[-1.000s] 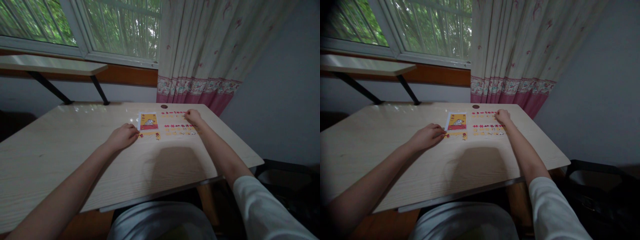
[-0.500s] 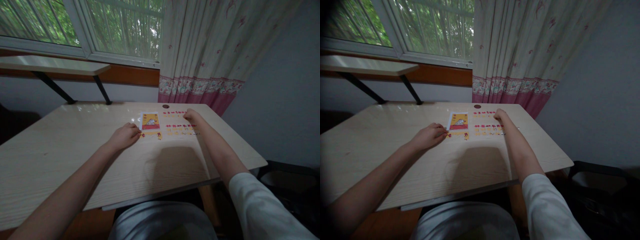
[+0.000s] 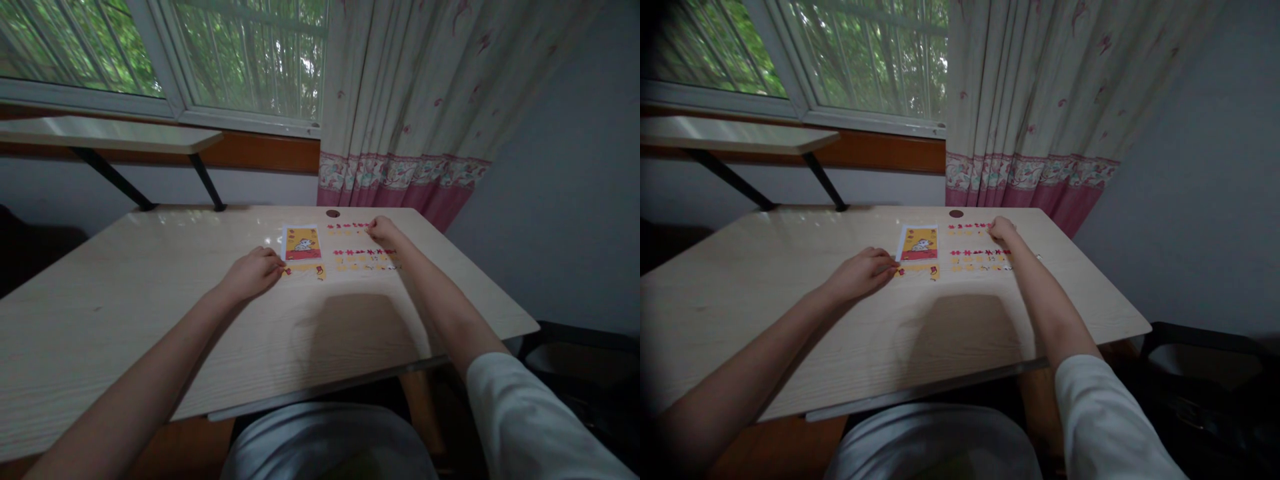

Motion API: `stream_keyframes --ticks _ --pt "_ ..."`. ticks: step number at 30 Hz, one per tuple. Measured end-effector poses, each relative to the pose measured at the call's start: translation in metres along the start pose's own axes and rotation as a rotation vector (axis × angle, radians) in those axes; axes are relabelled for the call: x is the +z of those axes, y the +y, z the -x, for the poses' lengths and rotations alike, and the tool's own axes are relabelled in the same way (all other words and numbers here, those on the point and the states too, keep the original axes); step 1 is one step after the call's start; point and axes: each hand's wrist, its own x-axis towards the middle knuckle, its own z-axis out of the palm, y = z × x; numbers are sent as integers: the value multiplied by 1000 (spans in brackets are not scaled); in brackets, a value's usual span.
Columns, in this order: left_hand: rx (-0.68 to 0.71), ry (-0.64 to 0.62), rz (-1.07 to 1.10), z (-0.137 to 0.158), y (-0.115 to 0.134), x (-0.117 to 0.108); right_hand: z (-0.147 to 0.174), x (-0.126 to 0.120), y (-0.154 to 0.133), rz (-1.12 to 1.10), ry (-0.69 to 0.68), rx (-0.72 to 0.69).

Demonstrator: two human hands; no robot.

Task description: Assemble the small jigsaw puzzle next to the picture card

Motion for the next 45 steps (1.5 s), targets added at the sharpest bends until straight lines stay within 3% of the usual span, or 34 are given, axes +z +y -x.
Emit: stream_keyframes --ticks 4,7,9,12,16,36,39,43,45 --pt "-8 69 269 -2 21 -2 27 4 -13 -175 37 -173" --pt "-54 96 484 -4 47 -1 63 16 -27 -499 -169 -432" --pt "-79 109 553 -4 64 0 87 28 -35 -670 -314 -508" --pt "-97 138 592 -3 80 4 114 44 -45 -816 -402 -538" --pt "-98 155 612 -1 85 8 130 52 -53 -840 -425 -579" --pt "-4 204 594 0 84 8 140 54 -55 -810 -422 -591" --pt "-63 202 659 -1 82 11 139 56 -53 -749 -307 -648" --pt "-252 204 889 -5 76 18 138 56 -49 -548 99 -800" --pt "-308 218 978 -7 73 21 138 56 -47 -457 237 -855"
